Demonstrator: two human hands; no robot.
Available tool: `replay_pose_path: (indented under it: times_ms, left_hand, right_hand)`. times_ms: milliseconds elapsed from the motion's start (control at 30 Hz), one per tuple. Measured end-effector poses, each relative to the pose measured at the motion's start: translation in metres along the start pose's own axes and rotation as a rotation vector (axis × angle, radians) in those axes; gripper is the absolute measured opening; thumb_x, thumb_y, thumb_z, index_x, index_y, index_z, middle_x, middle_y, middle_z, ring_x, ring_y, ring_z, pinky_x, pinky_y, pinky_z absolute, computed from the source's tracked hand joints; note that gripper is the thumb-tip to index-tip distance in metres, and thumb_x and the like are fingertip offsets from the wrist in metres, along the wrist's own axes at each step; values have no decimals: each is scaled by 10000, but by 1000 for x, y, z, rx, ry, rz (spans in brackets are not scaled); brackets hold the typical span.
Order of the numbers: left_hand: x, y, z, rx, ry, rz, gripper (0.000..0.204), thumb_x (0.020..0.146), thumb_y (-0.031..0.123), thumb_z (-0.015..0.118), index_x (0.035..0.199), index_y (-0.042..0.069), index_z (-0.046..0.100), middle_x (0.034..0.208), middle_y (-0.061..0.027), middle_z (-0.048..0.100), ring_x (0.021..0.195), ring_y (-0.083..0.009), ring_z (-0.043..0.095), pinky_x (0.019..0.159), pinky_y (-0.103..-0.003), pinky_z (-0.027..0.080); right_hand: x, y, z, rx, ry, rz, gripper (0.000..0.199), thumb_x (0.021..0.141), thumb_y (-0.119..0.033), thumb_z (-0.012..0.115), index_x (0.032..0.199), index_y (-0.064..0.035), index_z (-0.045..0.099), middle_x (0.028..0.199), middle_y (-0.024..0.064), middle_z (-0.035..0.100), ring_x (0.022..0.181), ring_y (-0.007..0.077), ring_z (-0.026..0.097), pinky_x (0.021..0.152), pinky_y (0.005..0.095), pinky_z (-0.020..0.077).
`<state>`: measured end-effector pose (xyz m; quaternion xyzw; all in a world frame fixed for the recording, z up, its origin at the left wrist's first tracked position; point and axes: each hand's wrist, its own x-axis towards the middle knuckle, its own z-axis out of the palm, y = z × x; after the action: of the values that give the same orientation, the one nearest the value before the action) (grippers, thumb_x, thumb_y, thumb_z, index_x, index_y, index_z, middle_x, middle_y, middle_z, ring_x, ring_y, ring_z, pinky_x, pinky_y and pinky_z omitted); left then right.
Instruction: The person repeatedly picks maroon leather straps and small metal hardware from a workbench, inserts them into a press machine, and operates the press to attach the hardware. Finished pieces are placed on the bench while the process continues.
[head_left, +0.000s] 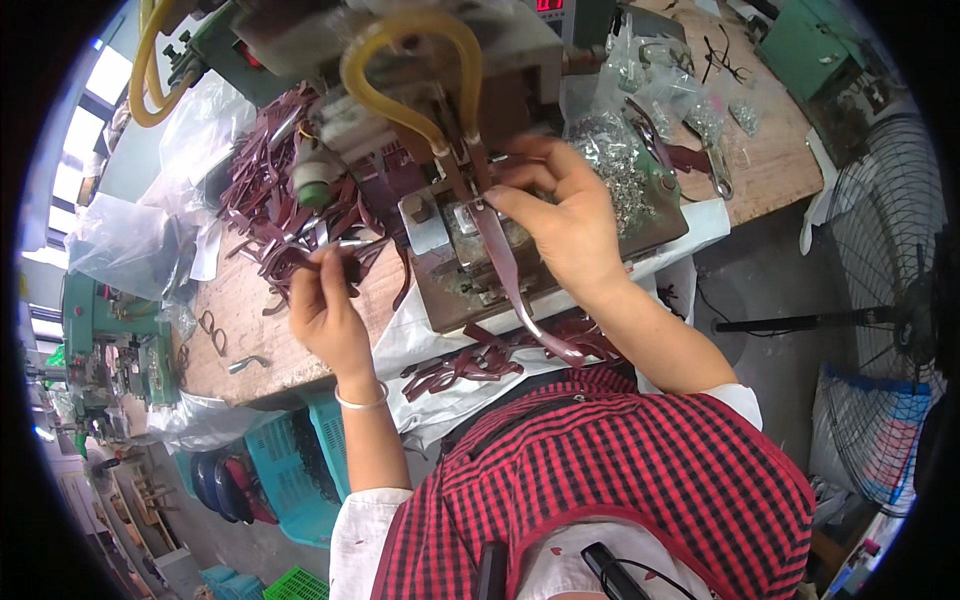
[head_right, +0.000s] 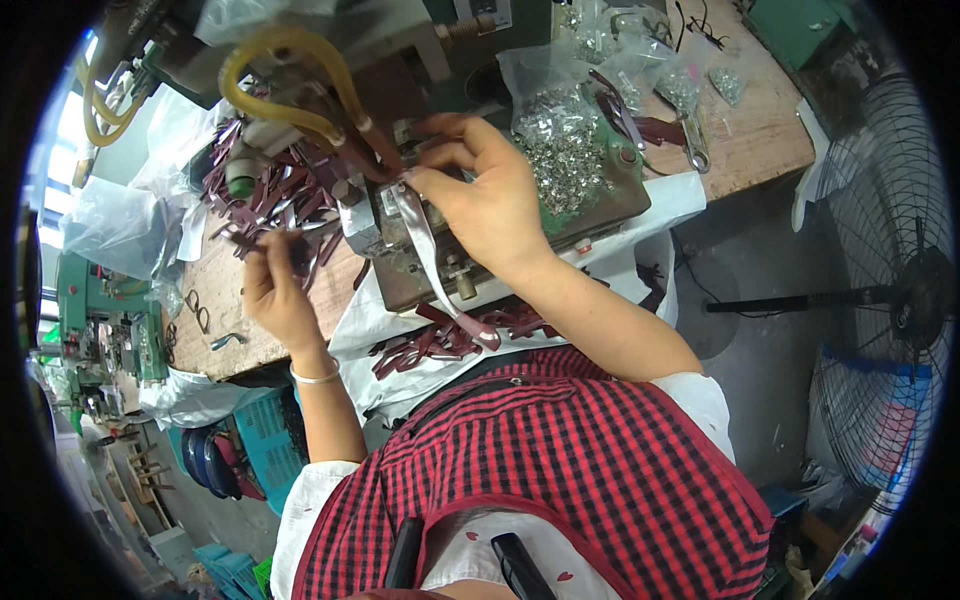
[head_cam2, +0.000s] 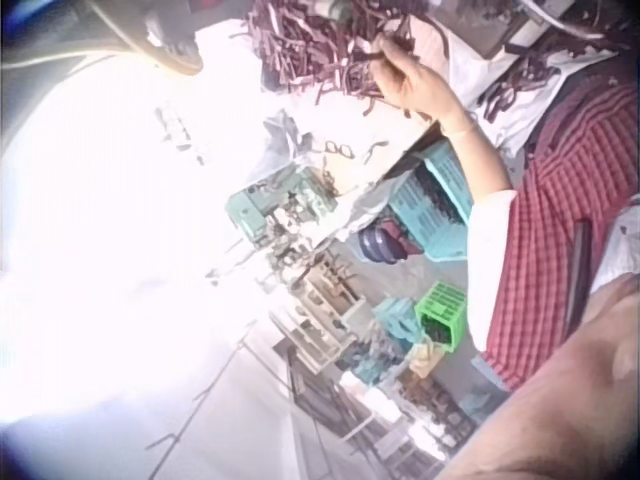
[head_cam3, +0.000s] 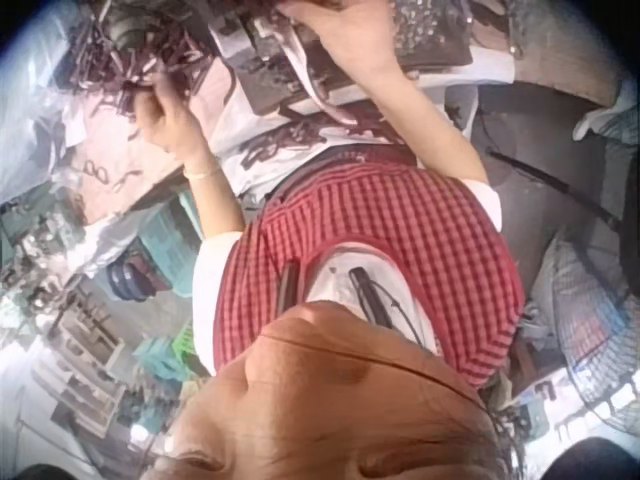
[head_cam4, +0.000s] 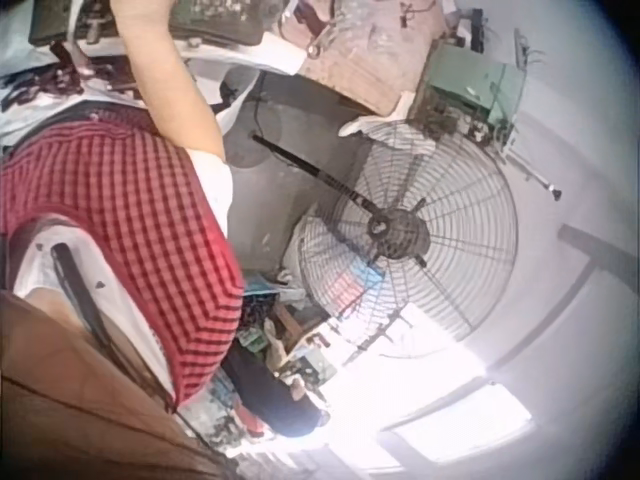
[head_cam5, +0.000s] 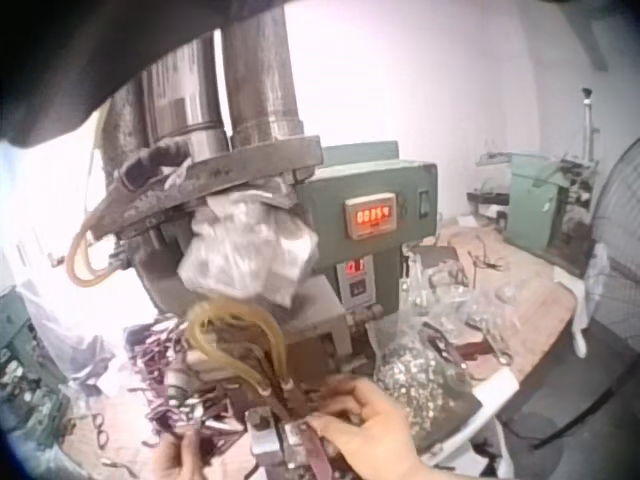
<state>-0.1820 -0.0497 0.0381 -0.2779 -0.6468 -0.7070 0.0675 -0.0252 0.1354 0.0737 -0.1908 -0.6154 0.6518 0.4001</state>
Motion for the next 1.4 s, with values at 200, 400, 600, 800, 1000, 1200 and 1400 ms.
replay_pose_path:
  times_ms: [200,400,600,800,1000,1200,1400]
  left_hand:
    - [-13,73,13,116,-100,645,153,981,53,674,1073,-69,682,948,-196,760,784,-244,718,742,-340,587]
    - [-25,83,57,404,-574,996,251,791,116,856,999,59,728,983,-117,768,683,-182,696,544,-272,490]
    - [-28,50,66,316,-513,1069,290,757,99,882,1004,85,731,989,-97,760,564,-136,591,478,-275,422]
    - [-25,54,70,331,-483,1093,251,805,128,865,1004,88,717,957,-66,744,549,-104,577,489,-247,405]
    - [-51,59,34,340,-504,784,308,738,22,827,1028,30,722,1075,-152,767,656,-173,644,571,-302,491]
    - [-56,-15,-52,434,-1,228,126,996,-6,643,1101,-41,702,1023,-90,733,778,-89,573,717,-228,485]
    - [24,-40,-88,761,-25,203,122,877,27,740,997,41,760,932,-110,736,838,-249,671,746,-339,515]
  right_hand:
    - [-11,-40,7,81,3,179,500,900,3,676,1368,64,513,1061,88,713,1036,122,638,954,266,470]
    - [-3,-19,-39,-501,-133,-276,293,881,-106,682,1164,-45,725,1262,193,683,1134,328,679,1013,406,511]
    - [0,68,-134,-1227,238,-394,181,800,-197,799,974,-145,801,1257,175,665,1259,370,578,1055,467,463]
    - [33,64,-88,-1236,180,-475,148,765,-205,807,901,-152,779,1058,76,664,1076,309,620,813,446,522]
    - [17,63,-106,-1354,118,-424,153,767,-166,775,914,-122,764,1003,92,666,1003,325,639,806,435,529]
    - [0,76,-141,89,477,-58,188,1033,-100,612,1160,-2,710,1017,25,715,921,110,639,828,257,505]
    - [30,65,-91,-163,381,-66,200,977,-70,685,1145,-3,770,1079,67,762,958,100,668,856,229,510]
